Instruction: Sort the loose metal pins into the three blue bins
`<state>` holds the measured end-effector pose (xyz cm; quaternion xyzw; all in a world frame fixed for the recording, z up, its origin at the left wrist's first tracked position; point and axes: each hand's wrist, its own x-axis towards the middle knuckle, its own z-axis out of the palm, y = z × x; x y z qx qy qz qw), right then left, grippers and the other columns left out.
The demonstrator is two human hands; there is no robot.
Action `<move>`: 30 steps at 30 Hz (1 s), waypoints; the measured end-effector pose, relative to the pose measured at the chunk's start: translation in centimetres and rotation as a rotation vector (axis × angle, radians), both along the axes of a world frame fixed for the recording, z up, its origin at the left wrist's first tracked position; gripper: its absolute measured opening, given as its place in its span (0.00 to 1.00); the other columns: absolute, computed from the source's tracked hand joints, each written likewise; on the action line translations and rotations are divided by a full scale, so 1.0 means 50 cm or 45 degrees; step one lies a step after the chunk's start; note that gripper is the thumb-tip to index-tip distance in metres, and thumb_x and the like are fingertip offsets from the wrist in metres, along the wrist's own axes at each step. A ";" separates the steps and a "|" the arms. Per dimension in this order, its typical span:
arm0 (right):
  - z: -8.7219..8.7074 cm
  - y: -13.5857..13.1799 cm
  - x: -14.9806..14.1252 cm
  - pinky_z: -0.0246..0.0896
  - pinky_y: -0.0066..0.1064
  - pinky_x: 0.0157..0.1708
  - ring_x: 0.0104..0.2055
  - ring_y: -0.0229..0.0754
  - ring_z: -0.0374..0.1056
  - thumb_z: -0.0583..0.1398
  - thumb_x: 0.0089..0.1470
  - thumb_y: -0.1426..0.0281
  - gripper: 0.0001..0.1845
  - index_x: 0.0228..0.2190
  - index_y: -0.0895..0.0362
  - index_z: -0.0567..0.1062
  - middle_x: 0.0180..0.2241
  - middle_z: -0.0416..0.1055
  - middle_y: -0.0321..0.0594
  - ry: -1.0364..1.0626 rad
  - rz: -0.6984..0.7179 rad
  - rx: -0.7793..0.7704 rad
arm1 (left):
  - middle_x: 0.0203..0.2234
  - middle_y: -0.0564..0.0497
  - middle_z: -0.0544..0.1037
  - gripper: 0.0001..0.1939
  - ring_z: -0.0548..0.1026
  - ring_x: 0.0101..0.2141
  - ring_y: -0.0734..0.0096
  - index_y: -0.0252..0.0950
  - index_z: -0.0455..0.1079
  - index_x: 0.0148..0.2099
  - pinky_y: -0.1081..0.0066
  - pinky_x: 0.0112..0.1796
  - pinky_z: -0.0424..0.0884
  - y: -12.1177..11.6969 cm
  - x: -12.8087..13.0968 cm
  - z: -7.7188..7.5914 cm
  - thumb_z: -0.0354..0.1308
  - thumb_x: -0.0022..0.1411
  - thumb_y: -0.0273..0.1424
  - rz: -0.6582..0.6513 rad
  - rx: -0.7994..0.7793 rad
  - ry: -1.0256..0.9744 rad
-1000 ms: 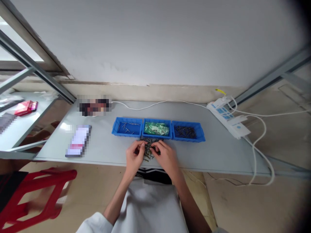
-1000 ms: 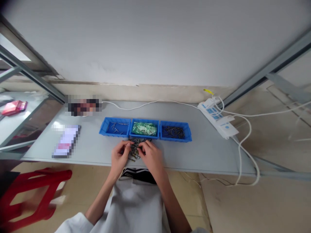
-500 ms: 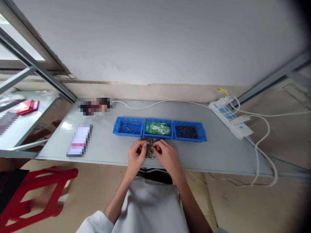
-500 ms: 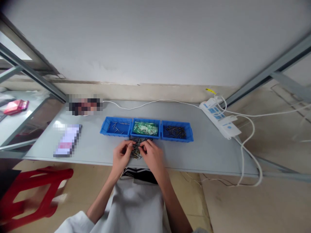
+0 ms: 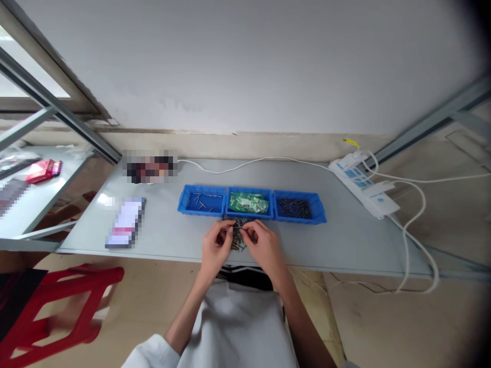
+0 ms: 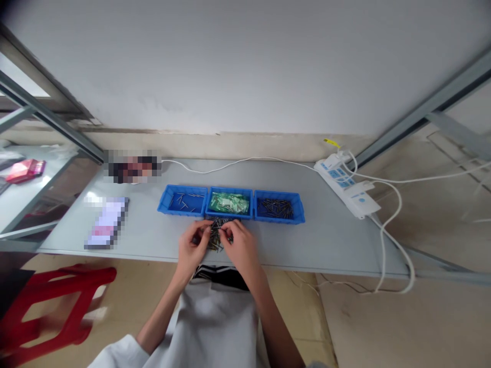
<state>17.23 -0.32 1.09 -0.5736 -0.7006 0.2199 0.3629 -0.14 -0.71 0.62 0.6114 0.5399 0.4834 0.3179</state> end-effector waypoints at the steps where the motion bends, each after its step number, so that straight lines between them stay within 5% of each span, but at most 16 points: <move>1: 0.001 -0.001 0.003 0.63 0.30 0.32 0.29 0.40 0.71 0.61 0.67 0.68 0.07 0.35 0.53 0.78 0.31 0.77 0.36 0.057 0.004 0.005 | 0.37 0.50 0.80 0.10 0.70 0.25 0.76 0.39 0.81 0.52 0.74 0.29 0.69 0.000 0.001 -0.002 0.59 0.77 0.34 -0.026 0.034 0.029; 5: 0.008 -0.007 0.015 0.67 0.30 0.30 0.26 0.40 0.71 0.61 0.66 0.66 0.07 0.36 0.52 0.78 0.30 0.79 0.36 0.186 0.015 -0.028 | 0.49 0.45 0.80 0.10 0.79 0.36 0.72 0.41 0.80 0.54 0.74 0.35 0.75 -0.001 0.003 -0.015 0.59 0.76 0.29 -0.191 0.192 0.154; 8: 0.018 -0.012 0.016 0.67 0.29 0.29 0.24 0.39 0.70 0.62 0.65 0.66 0.06 0.36 0.52 0.79 0.28 0.79 0.35 0.222 -0.008 -0.033 | 0.50 0.44 0.81 0.10 0.82 0.44 0.67 0.41 0.79 0.54 0.72 0.41 0.77 -0.001 0.003 -0.023 0.59 0.76 0.28 -0.263 0.255 0.201; 21: 0.049 -0.031 -0.007 0.67 0.28 0.30 0.28 0.38 0.71 0.61 0.70 0.65 0.08 0.40 0.52 0.80 0.32 0.80 0.36 0.387 0.022 0.046 | 0.44 0.47 0.80 0.04 0.72 0.29 0.74 0.39 0.78 0.45 0.72 0.33 0.71 0.001 -0.002 -0.011 0.62 0.75 0.31 -0.200 0.164 0.084; 30: 0.006 -0.035 0.017 0.67 0.31 0.32 0.29 0.40 0.70 0.59 0.72 0.63 0.11 0.42 0.53 0.81 0.34 0.80 0.39 0.325 -0.048 0.019 | 0.41 0.48 0.86 0.06 0.72 0.26 0.75 0.39 0.80 0.45 0.74 0.31 0.71 0.003 -0.002 -0.021 0.64 0.74 0.34 -0.225 0.032 0.002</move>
